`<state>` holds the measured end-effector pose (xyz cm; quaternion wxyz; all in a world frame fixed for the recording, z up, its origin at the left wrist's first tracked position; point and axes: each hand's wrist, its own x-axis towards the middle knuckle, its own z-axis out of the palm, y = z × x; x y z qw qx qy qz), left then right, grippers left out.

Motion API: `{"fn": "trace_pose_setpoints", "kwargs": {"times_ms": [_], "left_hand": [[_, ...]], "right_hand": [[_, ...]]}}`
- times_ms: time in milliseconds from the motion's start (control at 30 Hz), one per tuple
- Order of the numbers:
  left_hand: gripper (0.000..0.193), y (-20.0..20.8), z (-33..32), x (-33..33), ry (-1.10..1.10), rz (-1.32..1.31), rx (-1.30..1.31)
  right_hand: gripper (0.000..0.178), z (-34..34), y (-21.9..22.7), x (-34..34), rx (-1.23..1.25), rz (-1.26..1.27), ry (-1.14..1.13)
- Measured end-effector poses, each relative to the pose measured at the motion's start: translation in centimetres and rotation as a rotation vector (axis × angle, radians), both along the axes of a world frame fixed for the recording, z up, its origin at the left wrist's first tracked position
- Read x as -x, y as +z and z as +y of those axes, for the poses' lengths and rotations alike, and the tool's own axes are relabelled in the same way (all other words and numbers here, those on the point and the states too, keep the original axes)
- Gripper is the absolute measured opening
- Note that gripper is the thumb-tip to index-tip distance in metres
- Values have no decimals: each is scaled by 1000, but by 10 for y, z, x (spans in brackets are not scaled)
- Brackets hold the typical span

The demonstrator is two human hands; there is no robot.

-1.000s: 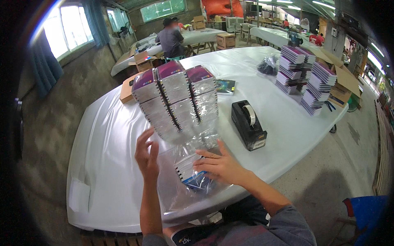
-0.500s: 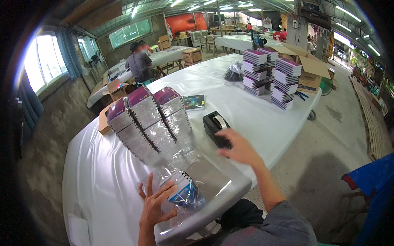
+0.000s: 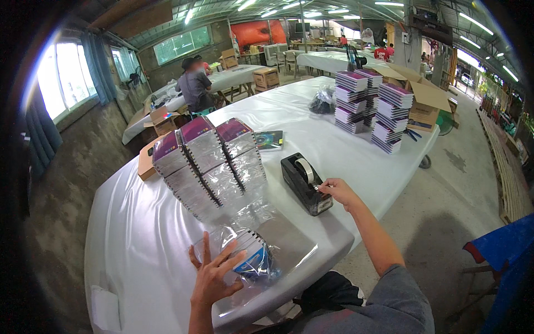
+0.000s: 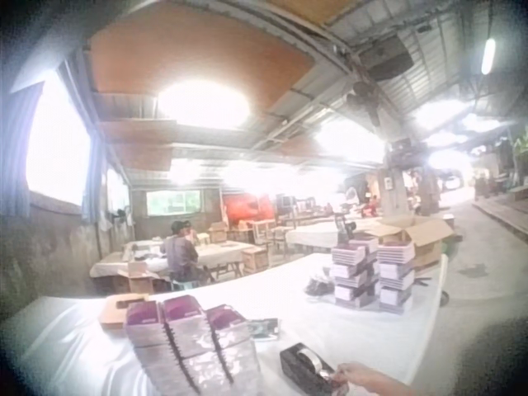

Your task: The person wraps spiral-bound notebooks in clear plastic bags and seals them with tape. They handle the notebooks one at a time, place them in bags, and use a tape dispenser to seal the packages before stacking them on the table.

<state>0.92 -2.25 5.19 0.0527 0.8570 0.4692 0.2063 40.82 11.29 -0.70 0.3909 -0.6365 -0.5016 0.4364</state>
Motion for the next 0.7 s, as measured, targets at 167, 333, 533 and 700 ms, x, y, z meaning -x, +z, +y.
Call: {"fn": "trace_pose_setpoints", "kwargs": {"times_ms": [167, 333, 533, 700], "left_hand": [[71, 1, -2, 1, 16, -11, -3], [71, 1, 0, -1, 33, 19, 10], [72, 4, 0, 0, 33, 74, 43], [78, 7, -3, 2, 27, 78, 65]], "right_hand": [[24, -14, 8, 17, -203, 318, -156], [22, -26, 2, 11, -109, 597, -162], [18, -54, -16, 19, -267, -545, -394], [10, -71, -2, 19, -583, -752, -340]]}}
